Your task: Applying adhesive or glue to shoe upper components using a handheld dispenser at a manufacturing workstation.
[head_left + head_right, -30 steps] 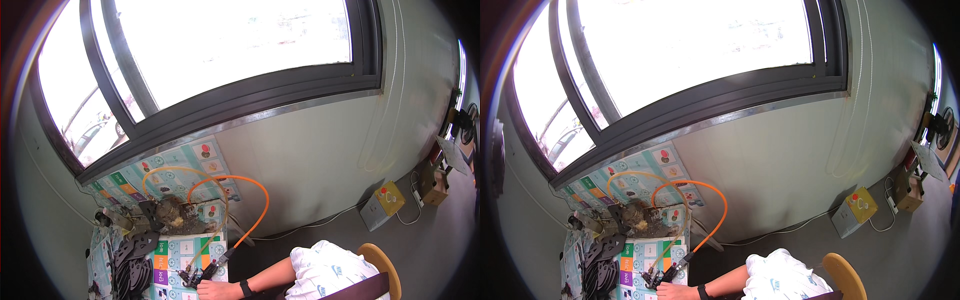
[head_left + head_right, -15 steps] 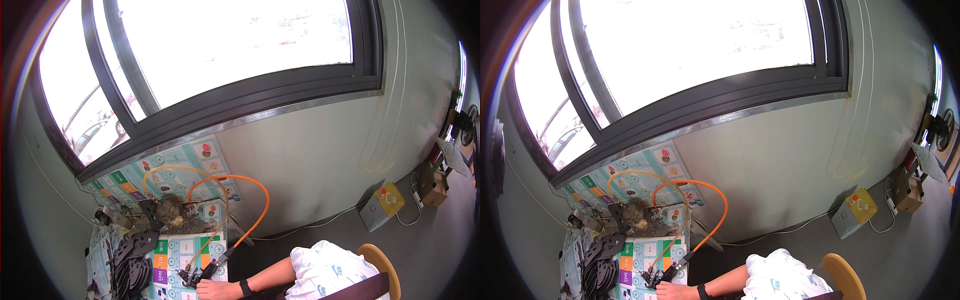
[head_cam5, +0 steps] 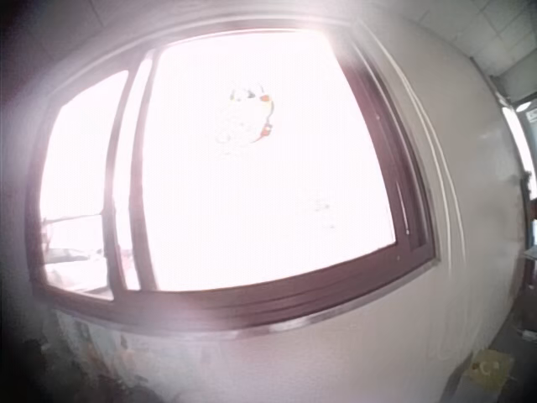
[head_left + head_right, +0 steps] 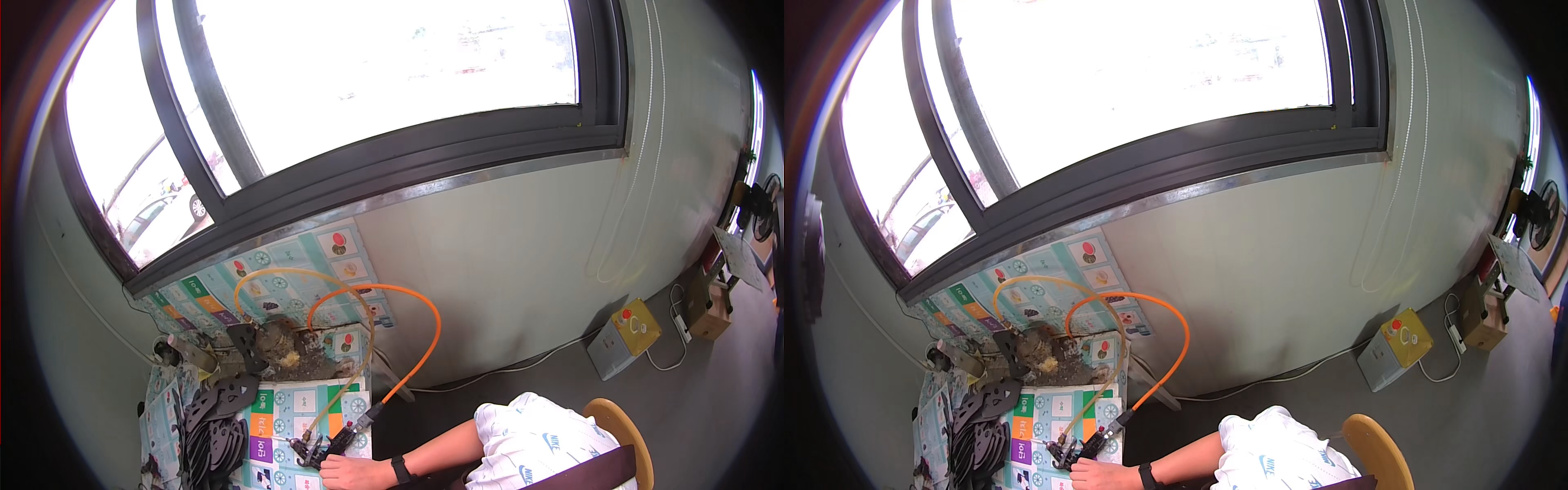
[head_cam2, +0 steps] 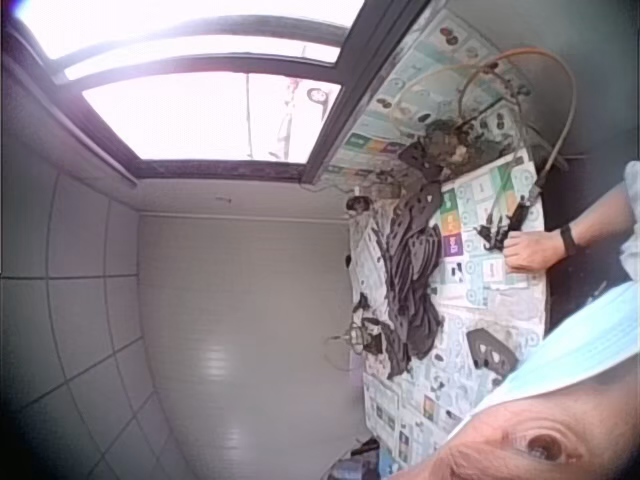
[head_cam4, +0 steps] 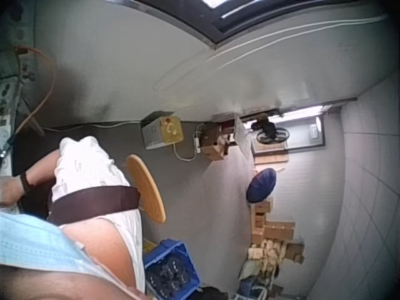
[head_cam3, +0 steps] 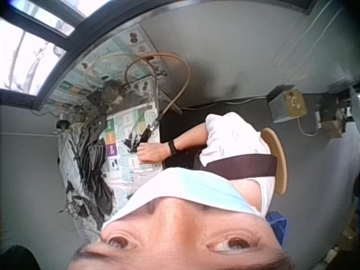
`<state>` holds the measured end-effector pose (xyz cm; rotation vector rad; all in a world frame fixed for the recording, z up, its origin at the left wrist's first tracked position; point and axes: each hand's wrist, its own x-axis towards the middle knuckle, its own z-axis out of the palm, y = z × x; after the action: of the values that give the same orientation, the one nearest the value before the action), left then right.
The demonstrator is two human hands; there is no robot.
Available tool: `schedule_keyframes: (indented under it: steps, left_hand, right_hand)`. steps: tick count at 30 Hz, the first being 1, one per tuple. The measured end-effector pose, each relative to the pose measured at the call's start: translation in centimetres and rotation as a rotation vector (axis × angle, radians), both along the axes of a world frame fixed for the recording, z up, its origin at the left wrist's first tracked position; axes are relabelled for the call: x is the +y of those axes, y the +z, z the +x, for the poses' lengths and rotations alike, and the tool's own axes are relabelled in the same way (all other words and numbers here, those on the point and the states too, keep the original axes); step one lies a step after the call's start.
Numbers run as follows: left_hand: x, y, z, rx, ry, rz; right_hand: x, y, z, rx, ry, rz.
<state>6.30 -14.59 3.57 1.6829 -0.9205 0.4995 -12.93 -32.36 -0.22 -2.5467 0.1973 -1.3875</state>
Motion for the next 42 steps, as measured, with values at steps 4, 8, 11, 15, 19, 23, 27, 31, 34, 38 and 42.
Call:
schedule_keyframes:
  steps: [4, 8, 11, 15, 19, 23, 27, 31, 34, 38, 42]
  left_hand:
    - [-0.5, -0.1, 0.1, 0.013, -0.005, -0.011]
    - [-1.1, -0.3, 0.3, 0.026, -0.007, -0.021]
    - [-1.4, -0.4, 0.4, 0.035, -0.006, -0.031]
    - [-2.3, -0.7, 0.6, 0.054, -0.016, -0.039]
    - [-2.9, -1.0, 0.8, 0.068, -0.017, -0.05]
    - [-3.4, -1.3, 1.1, 0.082, -0.019, -0.061]
    - [-4.0, -1.5, 1.3, 0.095, -0.028, -0.07]
    - [-4.9, -1.6, 1.0, 0.108, -0.047, -0.08]
    - [-5.4, -1.5, 0.8, 0.117, -0.046, -0.089]
    - [-1.9, -1.4, 1.4, 0.129, 0.092, -0.096]
    - [13.3, 0.5, -4.6, 0.158, 0.672, -0.128]
  right_hand:
    - [0.0, 0.1, -0.1, 0.012, -0.008, 0.003]
    - [0.1, 0.1, 0.0, -0.003, -0.017, 0.036]
    - [0.0, 0.1, 0.0, 0.014, -0.01, 0.011]
    - [-0.2, 0.2, -0.2, 0.023, -0.017, 0.003]
    - [-0.1, 0.4, -0.2, 0.013, -0.013, 0.022]
    - [0.0, 0.4, -0.1, 0.023, -0.01, 0.028]
    - [0.1, 0.2, -0.2, 0.021, -0.015, 0.033]
    - [0.0, 0.2, -0.7, 0.014, -0.022, 0.037]
    - [-0.1, 0.3, -0.8, 0.018, -0.019, 0.048]
    - [-0.8, -1.1, 0.4, 0.063, 0.094, 0.12]
    - [-1.3, -0.7, 0.5, 0.074, 0.077, 0.167]
